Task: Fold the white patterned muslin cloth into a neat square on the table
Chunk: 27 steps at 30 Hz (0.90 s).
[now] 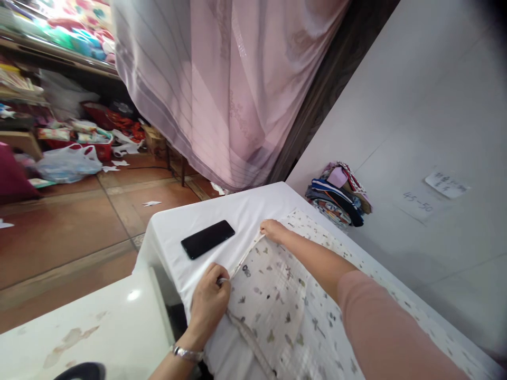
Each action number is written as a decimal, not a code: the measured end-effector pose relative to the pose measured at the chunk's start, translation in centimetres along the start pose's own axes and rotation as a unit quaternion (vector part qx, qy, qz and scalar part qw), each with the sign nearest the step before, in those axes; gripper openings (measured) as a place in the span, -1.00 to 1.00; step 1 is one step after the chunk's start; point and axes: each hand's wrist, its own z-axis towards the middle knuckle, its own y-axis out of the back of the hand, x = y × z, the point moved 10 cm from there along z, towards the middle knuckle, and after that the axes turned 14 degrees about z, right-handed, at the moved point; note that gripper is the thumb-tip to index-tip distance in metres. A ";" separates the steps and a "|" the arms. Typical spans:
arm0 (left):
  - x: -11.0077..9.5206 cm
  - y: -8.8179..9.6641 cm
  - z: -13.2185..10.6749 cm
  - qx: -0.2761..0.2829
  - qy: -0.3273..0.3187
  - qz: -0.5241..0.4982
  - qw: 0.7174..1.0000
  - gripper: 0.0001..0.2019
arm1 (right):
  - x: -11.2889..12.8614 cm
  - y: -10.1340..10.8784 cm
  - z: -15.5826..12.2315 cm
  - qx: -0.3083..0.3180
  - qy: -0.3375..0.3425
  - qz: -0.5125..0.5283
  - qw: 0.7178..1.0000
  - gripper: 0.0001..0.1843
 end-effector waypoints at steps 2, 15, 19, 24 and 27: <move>0.1 0.0 0.0 -0.005 0.001 -0.002 1.000 -0.89 | 0.3 0.1 0.0 -0.030 0.006 -0.002 1.000 -0.77; 0.7 0.2 -0.3 -0.016 0.033 -0.002 0.999 -0.83 | 0.3 -0.6 0.1 -0.106 0.002 0.018 0.994 -0.73; 0.9 0.0 -0.2 -0.013 0.029 0.002 0.999 -0.80 | 0.9 -1.0 1.0 -0.061 0.026 0.029 0.997 -0.76; 1.0 0.0 -0.3 -0.016 0.030 -0.001 0.999 -0.84 | 2.3 -1.5 1.6 0.037 0.058 0.027 0.997 -0.78; 0.9 0.0 -0.3 -0.016 0.031 -0.007 0.999 -0.86 | 3.3 -2.1 1.6 0.068 0.071 0.021 0.995 -0.83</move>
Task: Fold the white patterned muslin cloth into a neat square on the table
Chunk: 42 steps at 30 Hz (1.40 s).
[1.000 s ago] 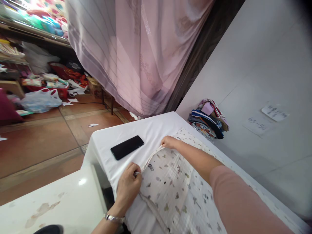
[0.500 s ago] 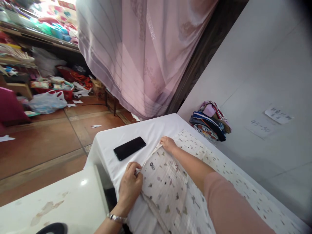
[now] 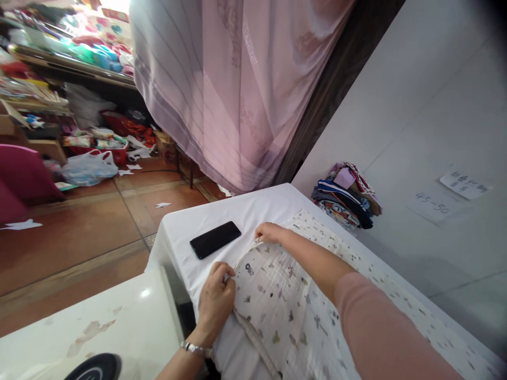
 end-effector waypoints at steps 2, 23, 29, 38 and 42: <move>0.0 0.1 0.0 -0.004 0.002 -0.009 1.000 -0.87 | 0.6 -0.5 0.0 0.013 0.011 -0.004 1.000 -0.83; 0.8 0.3 0.0 -0.023 0.044 0.007 0.999 -0.63 | 3.4 -1.3 -1.3 -0.034 0.106 0.047 0.993 -0.81; 0.8 0.5 0.1 -0.032 0.038 0.005 0.999 -0.62 | 5.3 -3.0 -0.7 0.025 0.144 0.027 0.989 -0.89; 0.8 -0.1 0.3 -0.027 0.004 0.062 0.998 -0.62 | 5.5 -2.0 -1.4 -0.131 0.137 0.076 0.979 -0.90; 1.0 0.0 0.3 -0.023 0.005 0.051 0.998 -0.67 | 2.8 0.6 -3.8 -0.226 0.175 0.143 0.947 -0.82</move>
